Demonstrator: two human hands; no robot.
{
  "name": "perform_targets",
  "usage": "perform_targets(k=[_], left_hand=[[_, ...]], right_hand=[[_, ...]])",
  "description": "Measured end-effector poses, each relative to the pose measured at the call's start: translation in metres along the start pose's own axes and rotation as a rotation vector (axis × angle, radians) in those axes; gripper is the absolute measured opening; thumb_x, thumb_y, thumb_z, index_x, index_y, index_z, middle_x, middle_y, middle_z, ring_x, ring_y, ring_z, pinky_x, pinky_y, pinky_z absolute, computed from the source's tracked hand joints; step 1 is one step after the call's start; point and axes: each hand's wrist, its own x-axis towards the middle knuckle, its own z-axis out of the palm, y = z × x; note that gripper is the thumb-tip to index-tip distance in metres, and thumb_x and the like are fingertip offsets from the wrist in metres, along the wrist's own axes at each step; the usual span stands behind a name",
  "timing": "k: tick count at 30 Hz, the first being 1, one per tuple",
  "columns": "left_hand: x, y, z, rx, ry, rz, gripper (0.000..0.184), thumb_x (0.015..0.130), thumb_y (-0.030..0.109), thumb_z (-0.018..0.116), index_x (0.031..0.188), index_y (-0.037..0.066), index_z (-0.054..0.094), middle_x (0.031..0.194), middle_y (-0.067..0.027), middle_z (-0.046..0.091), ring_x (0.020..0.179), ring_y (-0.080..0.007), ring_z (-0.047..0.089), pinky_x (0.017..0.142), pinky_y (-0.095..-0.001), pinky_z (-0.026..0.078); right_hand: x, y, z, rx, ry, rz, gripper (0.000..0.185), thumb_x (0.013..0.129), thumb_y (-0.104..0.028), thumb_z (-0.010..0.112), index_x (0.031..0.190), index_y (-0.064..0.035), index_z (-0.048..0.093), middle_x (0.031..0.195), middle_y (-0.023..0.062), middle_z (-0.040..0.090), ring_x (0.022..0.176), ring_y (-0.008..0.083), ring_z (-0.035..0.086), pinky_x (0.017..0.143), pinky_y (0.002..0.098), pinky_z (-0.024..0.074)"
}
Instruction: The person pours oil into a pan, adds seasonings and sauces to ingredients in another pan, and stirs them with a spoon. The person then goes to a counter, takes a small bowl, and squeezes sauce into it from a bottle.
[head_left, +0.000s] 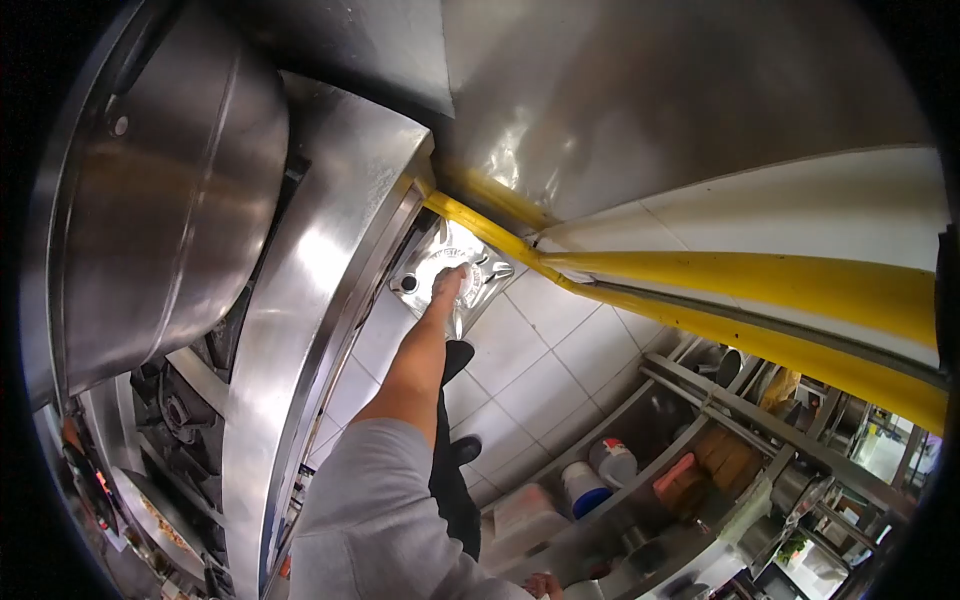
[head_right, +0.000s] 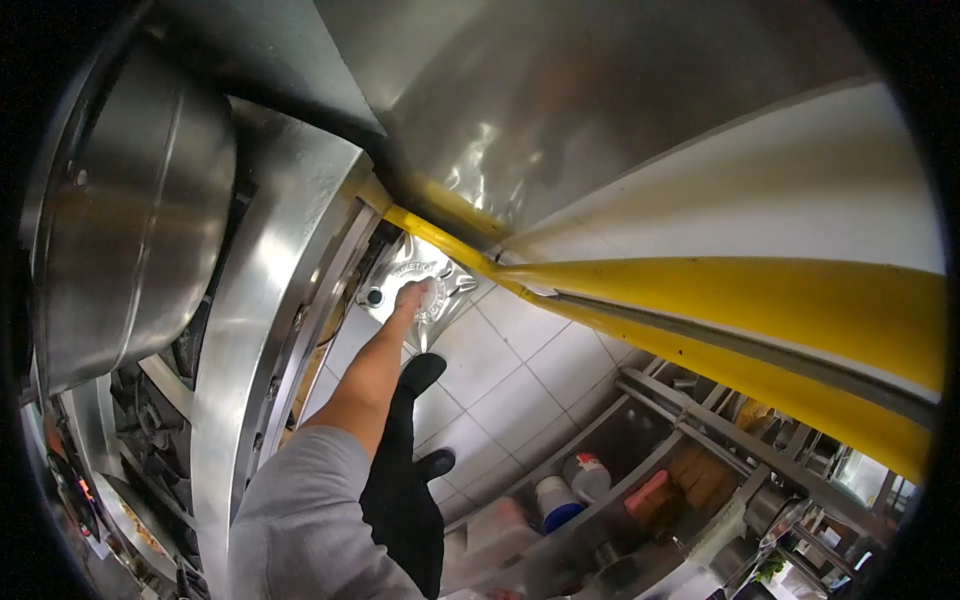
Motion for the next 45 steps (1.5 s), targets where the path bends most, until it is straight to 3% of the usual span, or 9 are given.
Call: perform_targets(k=[6,11,14,17,21,29,36,43,45], left_hand=[[-0.041,-0.054,-0.002,0.042,0.15,-0.05,0.048,0.082,0.046,0.06,0.094,0.0,0.069,0.109,-0.0181,0.068,0.099,-0.034,0.062,0.087,-0.0452,0.046],[-0.091,-0.08,0.009,-0.003,0.183,0.019,0.046,0.084,0.043,0.056,0.092,0.001,0.07,0.104,-0.0187,0.069,0.098,-0.0347,0.062,0.085,-0.0469,0.046],[-0.209,-0.073,-0.016,-0.03,0.115,-0.1,0.064,0.082,0.045,0.061,0.128,0.001,0.062,0.133,-0.0241,0.057,0.121,-0.0375,0.056,0.101,-0.0474,0.046],[-0.298,-0.084,-0.026,-0.149,0.173,-0.007,0.042,0.081,0.042,0.066,0.088,0.001,0.068,0.094,-0.0173,0.067,0.089,-0.0308,0.062,0.079,-0.0464,0.049],[-0.464,-0.05,-0.059,-0.206,0.122,-0.029,0.057,0.08,0.042,0.07,0.113,-0.004,0.068,0.119,-0.0189,0.066,0.108,-0.0272,0.062,0.091,-0.0416,0.049],[-0.653,-0.098,-0.104,-0.3,0.286,0.114,0.064,0.08,0.05,0.063,0.108,-0.007,0.069,0.108,-0.0232,0.068,0.1,-0.0317,0.065,0.085,-0.0424,0.049],[-0.798,-0.162,-0.141,-0.475,0.442,0.118,0.056,0.08,0.044,0.063,0.101,-0.007,0.071,0.099,-0.0217,0.071,0.092,-0.0279,0.067,0.083,-0.0382,0.05],[-0.868,-0.267,-0.189,-0.474,0.682,0.082,0.065,0.081,0.049,0.059,0.11,-0.008,0.069,0.104,-0.0248,0.071,0.099,-0.0333,0.068,0.089,-0.0386,0.05],[-0.889,-0.31,-0.207,-0.516,0.772,0.075,0.066,0.08,0.049,0.058,0.111,-0.008,0.069,0.104,-0.0261,0.071,0.1,-0.0346,0.068,0.09,-0.0392,0.05]], right_hand=[[0.048,0.087,-0.013,-0.737,0.38,-0.444,0.049,0.102,-0.046,0.044,0.128,-0.0081,0.06,0.107,0.0141,0.072,0.094,0.0264,0.07,0.088,0.0387,0.0506],[0.059,0.073,-0.002,-0.409,0.22,-0.445,0.045,0.101,-0.043,0.05,0.129,-0.0081,0.057,0.108,0.0132,0.069,0.093,0.0246,0.067,0.081,0.0375,0.0529],[0.099,0.078,0.009,-0.158,0.105,-0.474,0.043,0.101,-0.041,0.053,0.129,-0.0082,0.055,0.109,0.0126,0.068,0.093,0.0235,0.066,0.078,0.0368,0.0543],[0.188,0.1,0.013,0.471,-0.222,-0.397,0.042,0.101,-0.039,0.057,0.129,-0.0082,0.052,0.11,0.0121,0.067,0.092,0.0224,0.064,0.074,0.036,0.0558],[0.205,-0.033,-0.018,0.382,-0.417,-0.418,0.045,0.103,-0.043,0.048,0.13,-0.0066,0.049,0.126,0.0196,0.057,0.105,0.0295,0.064,0.063,0.0338,0.0563],[0.144,-0.187,0.048,0.075,-0.474,-0.403,0.082,0.096,-0.062,0.045,0.157,-0.0147,0.018,0.161,0.0148,0.019,0.137,0.0398,0.037,0.106,0.0625,0.0353],[0.112,-0.135,0.131,-0.229,-0.799,-0.212,0.067,0.094,-0.06,0.047,0.143,-0.016,0.044,0.153,0.01,0.038,0.13,0.0358,0.046,0.103,0.0635,0.035],[0.093,-0.101,0.231,-0.822,-1.206,-0.986,0.053,0.095,-0.055,0.044,0.132,-0.0195,0.055,0.124,0.0089,0.062,0.111,0.0271,0.06,0.096,0.0587,0.0448],[0.083,-0.095,0.265,-0.779,-1.2,-0.624,0.048,0.097,-0.052,0.04,0.12,-0.0147,0.059,0.117,0.0128,0.063,0.105,0.03,0.062,0.09,0.0512,0.0509]])
